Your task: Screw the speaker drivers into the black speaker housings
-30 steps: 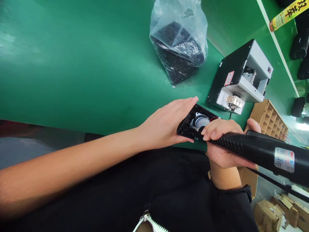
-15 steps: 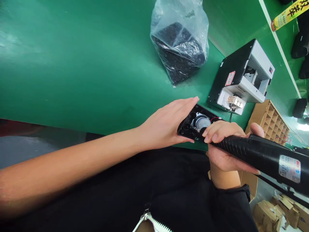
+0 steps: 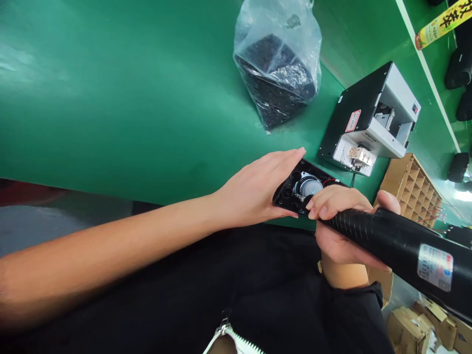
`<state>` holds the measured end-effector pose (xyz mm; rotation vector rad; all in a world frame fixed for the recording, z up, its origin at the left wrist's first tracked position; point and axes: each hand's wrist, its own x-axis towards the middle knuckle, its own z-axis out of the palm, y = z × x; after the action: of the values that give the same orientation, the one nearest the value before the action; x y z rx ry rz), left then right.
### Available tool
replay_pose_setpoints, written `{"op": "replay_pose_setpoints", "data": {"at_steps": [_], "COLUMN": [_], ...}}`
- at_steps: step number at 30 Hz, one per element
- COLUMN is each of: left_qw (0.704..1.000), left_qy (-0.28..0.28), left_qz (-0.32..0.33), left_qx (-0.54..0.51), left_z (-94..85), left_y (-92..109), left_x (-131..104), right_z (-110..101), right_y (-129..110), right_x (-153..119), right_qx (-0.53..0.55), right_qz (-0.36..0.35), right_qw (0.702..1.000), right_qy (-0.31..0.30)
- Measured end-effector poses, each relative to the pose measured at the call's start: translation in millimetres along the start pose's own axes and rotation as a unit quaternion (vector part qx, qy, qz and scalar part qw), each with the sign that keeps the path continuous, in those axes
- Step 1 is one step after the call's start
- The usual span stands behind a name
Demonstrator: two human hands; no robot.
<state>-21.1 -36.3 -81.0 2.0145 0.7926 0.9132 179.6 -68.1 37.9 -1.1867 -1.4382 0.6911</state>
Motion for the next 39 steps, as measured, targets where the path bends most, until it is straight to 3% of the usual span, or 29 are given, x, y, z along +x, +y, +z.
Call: {"op": "replay_pose_setpoints", "data": {"at_steps": [8,13,17,22,26,29,34,36,39], "left_qw": [1.0,1.0,1.0,1.0,0.999,0.999,1.0,1.0,1.0], "left_qy": [0.011,0.0,-0.017,-0.022,-0.021,-0.017,-0.004,0.0,0.003], "left_qz": [0.01,0.0,-0.014,-0.017,-0.026,-0.027,-0.018,-0.016,-0.014], "left_qx": [-0.002,-0.007,-0.005,-0.013,-0.019,-0.02,-0.025,-0.026,-0.021], "left_z": [2.3,2.2,0.5,0.6,2.9,3.9,4.4,4.4,4.0], "left_y": [0,0,1,1,1,1,0,0,-2], "left_x": [0,1,2,2,3,4,6,7,7], "right_z": [16,23,20,4,-20,-23,12,27,37], "right_y": [-3,-2,-3,-15,-29,-31,-12,-2,13], "right_x": [-13,-15,-17,-17,5,15,2,-4,-7], "right_qx": [0.097,0.053,0.006,-0.021,-0.078,-0.084,-0.012,0.004,0.027], "right_qz": [-0.127,-0.16,-0.18,-0.106,-0.042,-0.034,-0.149,-0.172,-0.2], "right_qw": [0.987,0.985,0.983,0.987,0.966,0.952,0.975,0.98,0.978], "right_qy": [0.03,0.043,-0.04,-0.119,-0.243,-0.291,-0.162,-0.097,-0.05]}}
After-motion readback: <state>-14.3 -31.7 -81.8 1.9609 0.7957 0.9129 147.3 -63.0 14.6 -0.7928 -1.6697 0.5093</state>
